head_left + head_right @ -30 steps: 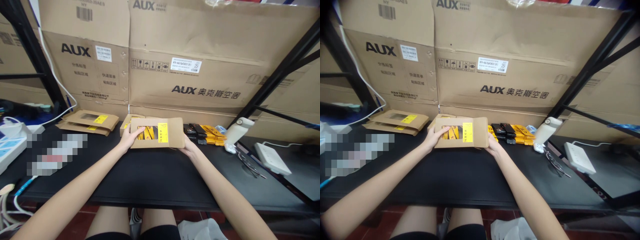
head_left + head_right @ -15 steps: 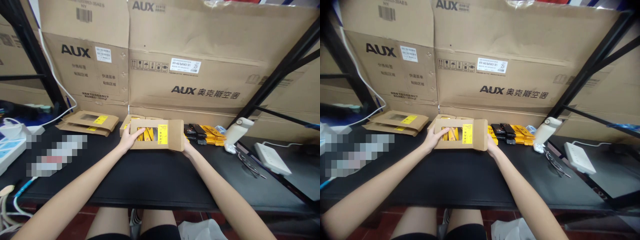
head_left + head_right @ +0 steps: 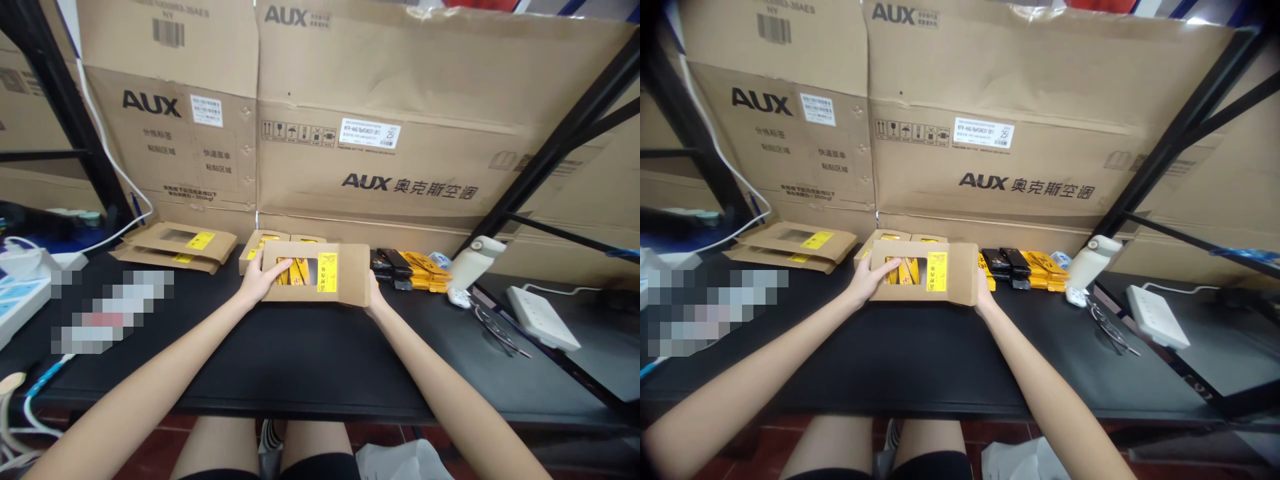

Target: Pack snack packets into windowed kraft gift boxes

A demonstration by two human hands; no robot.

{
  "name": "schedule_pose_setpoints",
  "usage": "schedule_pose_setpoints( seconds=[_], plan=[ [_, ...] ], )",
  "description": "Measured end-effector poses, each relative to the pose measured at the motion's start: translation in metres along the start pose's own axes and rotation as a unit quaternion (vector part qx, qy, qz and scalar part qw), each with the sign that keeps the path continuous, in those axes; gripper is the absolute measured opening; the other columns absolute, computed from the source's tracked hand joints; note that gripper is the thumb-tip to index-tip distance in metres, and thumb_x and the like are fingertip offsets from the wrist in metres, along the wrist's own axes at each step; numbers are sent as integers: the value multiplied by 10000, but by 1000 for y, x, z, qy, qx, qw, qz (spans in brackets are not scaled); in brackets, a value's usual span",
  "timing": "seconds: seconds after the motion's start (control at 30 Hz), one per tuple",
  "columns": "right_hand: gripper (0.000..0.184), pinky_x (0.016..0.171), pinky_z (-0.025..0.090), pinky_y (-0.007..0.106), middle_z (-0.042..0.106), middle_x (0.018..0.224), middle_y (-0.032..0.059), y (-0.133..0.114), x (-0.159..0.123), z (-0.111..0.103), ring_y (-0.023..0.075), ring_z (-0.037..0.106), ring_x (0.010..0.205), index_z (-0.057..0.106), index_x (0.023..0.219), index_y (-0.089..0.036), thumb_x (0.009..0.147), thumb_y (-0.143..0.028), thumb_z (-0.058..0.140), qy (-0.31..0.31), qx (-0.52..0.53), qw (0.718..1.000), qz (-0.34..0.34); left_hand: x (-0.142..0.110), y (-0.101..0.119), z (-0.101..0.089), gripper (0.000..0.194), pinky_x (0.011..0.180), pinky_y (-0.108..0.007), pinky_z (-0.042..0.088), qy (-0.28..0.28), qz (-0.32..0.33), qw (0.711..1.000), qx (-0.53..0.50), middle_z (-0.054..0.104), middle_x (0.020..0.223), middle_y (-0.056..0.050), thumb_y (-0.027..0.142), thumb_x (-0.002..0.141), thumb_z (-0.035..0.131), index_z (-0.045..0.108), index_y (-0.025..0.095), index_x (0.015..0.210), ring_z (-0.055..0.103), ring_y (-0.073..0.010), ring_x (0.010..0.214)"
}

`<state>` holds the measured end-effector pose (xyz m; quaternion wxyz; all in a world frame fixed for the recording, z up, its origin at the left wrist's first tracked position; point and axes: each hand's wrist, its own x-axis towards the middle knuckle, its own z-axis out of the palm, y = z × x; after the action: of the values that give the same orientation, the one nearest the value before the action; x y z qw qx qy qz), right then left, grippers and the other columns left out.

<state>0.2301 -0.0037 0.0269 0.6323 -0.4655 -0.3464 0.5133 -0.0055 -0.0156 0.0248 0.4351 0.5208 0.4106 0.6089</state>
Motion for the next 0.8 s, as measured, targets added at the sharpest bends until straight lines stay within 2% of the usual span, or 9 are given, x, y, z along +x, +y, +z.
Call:
schedule_pose_setpoints(
  seconds=[0.13,0.37,0.5,0.63,0.73,0.8],
  plan=[
    [289,489,505,259,495,411,-50,2,5,-3,133,561,466,462,536,-213,725,-374,609,1,8,1000,26,-1,1,1,516,934,-397,483,-3,2,1000,-9,659,1146,-110,383,643,764,598,171,1082,617,-272,1067],
    [327,367,425,228,486,394,-52,6,7,-2,103,470,361,431,526,-225,718,-429,599,-6,24,999,25,0,-1,1,524,934,-395,482,-7,6,1000,-14,658,1146,-112,375,645,764,593,169,1095,620,-270,1062],
    [339,384,436,222,470,388,-61,5,5,-2,88,446,341,409,535,-221,726,-431,595,-21,24,999,25,-1,0,1,528,932,-395,483,-6,6,1000,-15,661,1143,-110,376,645,764,593,169,1099,621,-268,1059],
    [281,405,443,210,494,407,-64,2,2,-2,79,459,354,437,554,-208,729,-363,592,-6,35,998,58,1,-1,0,521,925,-397,490,-6,-3,1000,-22,660,1148,-112,386,644,764,602,167,1088,622,-270,1057],
    [183,431,450,209,566,481,-58,1,-1,-2,88,518,412,534,626,-194,706,-333,623,-13,-25,999,17,2,-2,-1,527,930,-399,488,1,-11,1000,-26,662,1147,-109,390,635,769,609,167,1085,624,-271,1057],
    [190,447,453,207,593,516,-57,1,-3,-4,91,539,444,574,662,-189,660,-353,670,-39,-52,998,-24,2,-1,-2,528,930,-400,488,4,-17,999,-33,664,1143,-106,391,631,770,613,168,1083,624,-273,1058]
  ],
)
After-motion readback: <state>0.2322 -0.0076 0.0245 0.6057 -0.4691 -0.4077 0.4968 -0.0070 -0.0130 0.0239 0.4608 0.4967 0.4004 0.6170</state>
